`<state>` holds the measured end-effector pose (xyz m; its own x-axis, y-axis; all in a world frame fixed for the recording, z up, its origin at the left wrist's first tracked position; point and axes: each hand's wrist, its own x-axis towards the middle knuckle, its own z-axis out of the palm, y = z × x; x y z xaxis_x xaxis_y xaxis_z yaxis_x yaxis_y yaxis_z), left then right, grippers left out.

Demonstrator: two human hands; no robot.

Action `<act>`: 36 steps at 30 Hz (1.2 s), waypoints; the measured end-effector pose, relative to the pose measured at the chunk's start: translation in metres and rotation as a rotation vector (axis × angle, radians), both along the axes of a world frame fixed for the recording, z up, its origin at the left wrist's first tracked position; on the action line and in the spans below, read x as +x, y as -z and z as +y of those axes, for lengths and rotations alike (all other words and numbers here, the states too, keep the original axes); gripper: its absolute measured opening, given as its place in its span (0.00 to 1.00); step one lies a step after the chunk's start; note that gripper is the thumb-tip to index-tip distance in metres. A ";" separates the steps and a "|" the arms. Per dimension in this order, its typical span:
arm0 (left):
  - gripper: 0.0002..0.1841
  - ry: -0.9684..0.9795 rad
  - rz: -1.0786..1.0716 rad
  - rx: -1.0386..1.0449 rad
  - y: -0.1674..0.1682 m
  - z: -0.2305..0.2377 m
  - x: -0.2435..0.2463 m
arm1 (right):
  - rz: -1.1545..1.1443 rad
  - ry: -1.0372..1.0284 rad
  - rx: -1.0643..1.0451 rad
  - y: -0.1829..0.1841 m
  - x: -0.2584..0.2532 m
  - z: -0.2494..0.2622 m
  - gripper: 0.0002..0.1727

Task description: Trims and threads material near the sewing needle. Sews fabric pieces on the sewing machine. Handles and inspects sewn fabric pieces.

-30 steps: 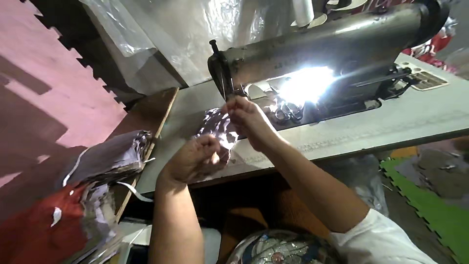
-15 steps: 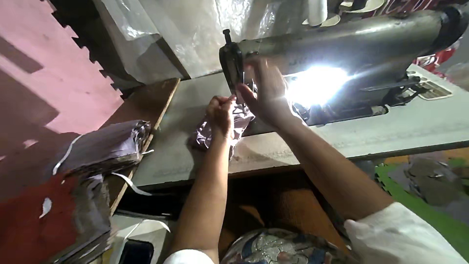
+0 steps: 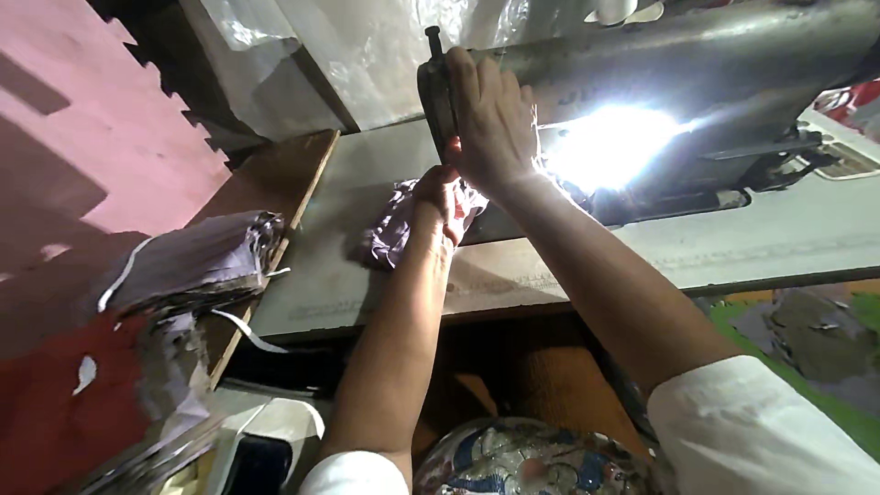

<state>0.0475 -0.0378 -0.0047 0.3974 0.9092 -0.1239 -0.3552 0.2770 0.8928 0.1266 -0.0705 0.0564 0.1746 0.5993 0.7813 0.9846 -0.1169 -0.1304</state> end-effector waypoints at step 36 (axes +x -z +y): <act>0.08 0.742 0.783 1.569 0.002 -0.097 -0.099 | 0.529 0.097 -0.948 0.036 0.082 -0.073 0.22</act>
